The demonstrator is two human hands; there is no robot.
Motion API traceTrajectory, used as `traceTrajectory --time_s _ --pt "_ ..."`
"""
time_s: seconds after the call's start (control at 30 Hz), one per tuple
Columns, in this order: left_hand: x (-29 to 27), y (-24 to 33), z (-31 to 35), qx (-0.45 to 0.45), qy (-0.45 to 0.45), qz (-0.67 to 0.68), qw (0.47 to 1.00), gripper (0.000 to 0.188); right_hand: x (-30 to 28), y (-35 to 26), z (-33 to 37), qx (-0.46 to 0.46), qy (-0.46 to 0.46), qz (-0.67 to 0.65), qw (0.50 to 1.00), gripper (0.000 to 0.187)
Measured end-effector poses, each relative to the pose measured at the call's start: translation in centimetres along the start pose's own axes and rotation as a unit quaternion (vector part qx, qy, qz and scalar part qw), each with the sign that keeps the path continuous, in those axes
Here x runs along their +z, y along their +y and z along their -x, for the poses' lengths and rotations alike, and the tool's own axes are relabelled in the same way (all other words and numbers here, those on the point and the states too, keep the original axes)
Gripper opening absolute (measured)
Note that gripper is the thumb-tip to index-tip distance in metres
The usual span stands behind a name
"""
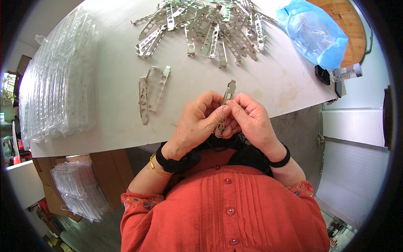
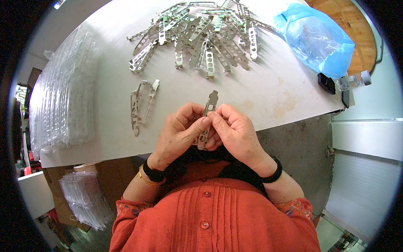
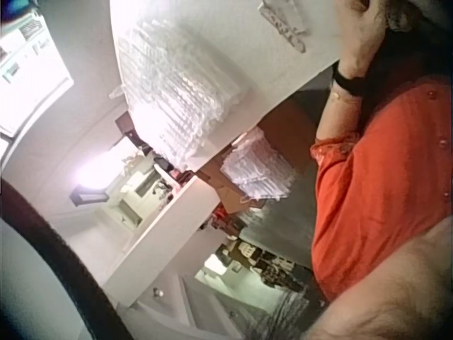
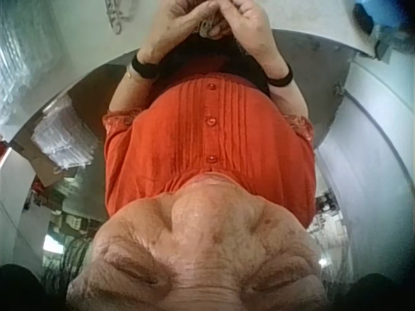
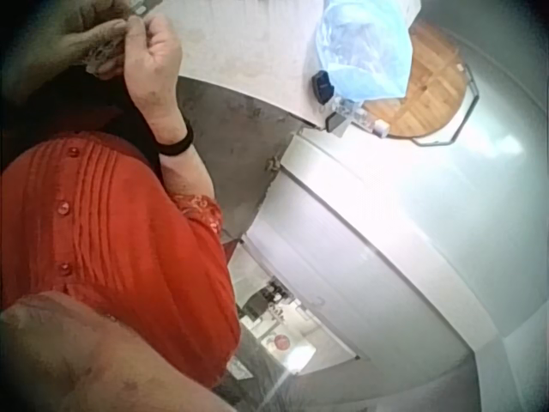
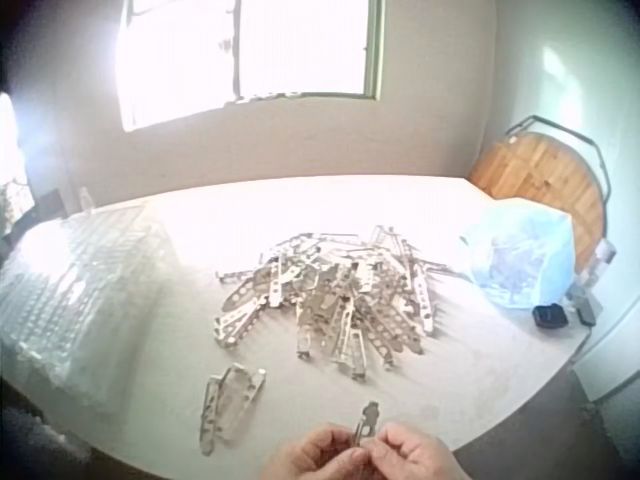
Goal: Pick up metal brackets from a pile on the table and align or pair them together for inspection or packaging.
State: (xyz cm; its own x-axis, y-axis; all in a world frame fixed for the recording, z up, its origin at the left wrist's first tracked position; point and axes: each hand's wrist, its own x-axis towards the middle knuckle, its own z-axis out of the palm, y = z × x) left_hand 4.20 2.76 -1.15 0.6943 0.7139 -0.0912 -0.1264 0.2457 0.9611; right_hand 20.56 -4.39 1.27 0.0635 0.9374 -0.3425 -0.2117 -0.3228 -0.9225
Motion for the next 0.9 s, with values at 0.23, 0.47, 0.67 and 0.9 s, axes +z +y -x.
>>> traceTrajectory --time_s 0.23,0.47,0.67,0.9 --pt "-0.3 -0.1 0.5 0.017 0.011 -0.058 0.998 0.016 -0.4 -0.3 0.0 -0.009 -0.017 0.053 0.998 0.02" --pt "-0.3 1.5 0.2 0.242 0.044 -0.439 0.864 0.013 -1.5 -2.3 0.4 -0.184 0.098 0.203 0.957 0.027" --pt "0.3 2.4 0.0 0.264 0.015 -0.61 0.747 0.018 -2.6 -2.6 0.1 -0.311 0.076 0.456 0.83 0.019" --pt "-0.1 0.4 -0.9 0.24 -0.012 -0.624 0.744 0.024 -3.7 -0.7 -0.9 -0.307 0.075 0.488 0.814 0.014"
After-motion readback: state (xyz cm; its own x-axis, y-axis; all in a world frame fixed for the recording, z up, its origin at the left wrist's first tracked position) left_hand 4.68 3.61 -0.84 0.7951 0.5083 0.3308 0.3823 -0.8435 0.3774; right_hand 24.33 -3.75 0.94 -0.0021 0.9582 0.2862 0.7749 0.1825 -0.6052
